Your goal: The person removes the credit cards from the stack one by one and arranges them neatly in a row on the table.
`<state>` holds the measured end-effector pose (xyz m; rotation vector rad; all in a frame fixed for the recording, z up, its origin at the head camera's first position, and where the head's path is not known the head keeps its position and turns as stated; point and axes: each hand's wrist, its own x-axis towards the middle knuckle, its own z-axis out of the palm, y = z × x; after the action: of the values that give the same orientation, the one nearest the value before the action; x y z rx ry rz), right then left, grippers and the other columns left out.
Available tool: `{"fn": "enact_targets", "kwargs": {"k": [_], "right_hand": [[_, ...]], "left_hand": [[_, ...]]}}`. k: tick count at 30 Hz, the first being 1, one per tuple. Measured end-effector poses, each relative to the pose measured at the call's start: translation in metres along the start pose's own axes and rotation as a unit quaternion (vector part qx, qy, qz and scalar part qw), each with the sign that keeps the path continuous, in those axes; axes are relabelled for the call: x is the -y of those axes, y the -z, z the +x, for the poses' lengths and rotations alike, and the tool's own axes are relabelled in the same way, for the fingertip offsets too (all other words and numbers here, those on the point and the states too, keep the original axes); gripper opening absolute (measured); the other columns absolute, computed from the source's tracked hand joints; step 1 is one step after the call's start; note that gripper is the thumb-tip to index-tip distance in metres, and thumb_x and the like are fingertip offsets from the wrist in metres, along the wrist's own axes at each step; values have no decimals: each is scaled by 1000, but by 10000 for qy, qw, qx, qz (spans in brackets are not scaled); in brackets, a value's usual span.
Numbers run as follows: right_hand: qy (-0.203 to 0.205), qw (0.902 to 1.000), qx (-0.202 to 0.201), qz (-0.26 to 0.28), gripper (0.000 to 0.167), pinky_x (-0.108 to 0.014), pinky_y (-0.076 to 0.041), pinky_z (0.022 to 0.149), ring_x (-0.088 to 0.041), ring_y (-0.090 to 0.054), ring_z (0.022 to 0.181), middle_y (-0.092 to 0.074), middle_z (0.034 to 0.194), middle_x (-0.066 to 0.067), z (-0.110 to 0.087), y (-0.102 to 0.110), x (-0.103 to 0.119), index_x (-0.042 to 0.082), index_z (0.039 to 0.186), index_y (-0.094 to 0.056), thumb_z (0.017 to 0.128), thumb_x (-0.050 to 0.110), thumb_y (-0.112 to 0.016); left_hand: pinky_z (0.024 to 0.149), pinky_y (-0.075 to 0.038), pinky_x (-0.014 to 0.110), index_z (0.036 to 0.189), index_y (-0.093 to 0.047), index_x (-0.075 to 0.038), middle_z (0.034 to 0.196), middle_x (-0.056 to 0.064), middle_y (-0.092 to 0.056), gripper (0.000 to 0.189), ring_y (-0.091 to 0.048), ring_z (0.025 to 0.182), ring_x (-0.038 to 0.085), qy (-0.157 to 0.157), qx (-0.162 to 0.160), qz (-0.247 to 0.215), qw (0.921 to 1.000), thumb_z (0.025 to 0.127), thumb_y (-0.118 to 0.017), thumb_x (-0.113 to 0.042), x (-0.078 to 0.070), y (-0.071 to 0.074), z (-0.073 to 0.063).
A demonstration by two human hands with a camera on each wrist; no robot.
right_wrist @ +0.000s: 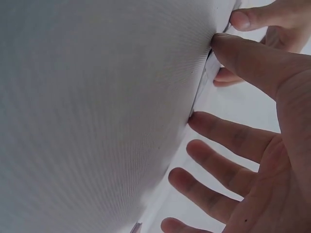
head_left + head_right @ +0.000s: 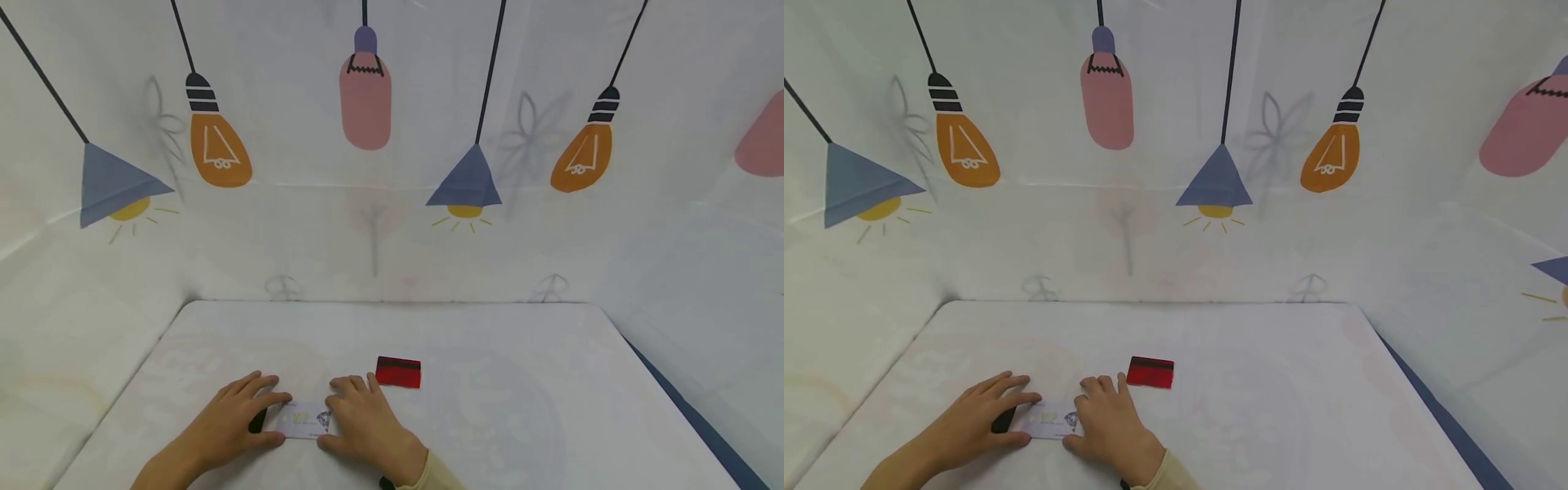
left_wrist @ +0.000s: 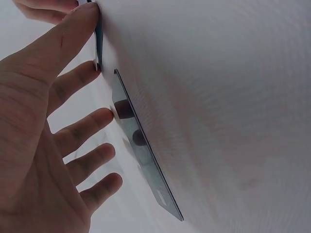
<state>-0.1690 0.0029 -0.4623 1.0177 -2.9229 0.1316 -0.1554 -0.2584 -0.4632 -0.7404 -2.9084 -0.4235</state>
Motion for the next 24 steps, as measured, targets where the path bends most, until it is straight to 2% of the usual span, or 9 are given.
{"fn": "enact_targets", "kwargs": {"k": [13,18,24], "right_hand": [[-80,9997,21,231,50,-58,-41,109,-22,-50,129,-55,142,4,-1,0,-1,26,124,-71,85,58,-75],[-30,9994,-169,313,48,-57,-42,108,-22,-51,129,-56,140,1,-3,0,-4,23,122,-71,86,55,-74],[-4,9976,-563,415,45,-54,-42,108,-20,-52,128,-59,137,1,-4,3,-14,23,122,-70,87,51,-75]], "left_hand": [[97,-42,69,126,-69,-29,137,10,-60,58,-52,127,48,-34,-103,-68,9999,83,-69,-68,3,-3,-3],[99,-41,69,125,-70,-29,138,10,-59,58,-51,128,48,22,-53,-96,9999,82,-69,-68,1,-2,-1],[102,-41,66,124,-70,-26,137,9,-60,53,-51,129,47,19,-177,-76,9998,86,-69,-63,-3,-1,3]]}}
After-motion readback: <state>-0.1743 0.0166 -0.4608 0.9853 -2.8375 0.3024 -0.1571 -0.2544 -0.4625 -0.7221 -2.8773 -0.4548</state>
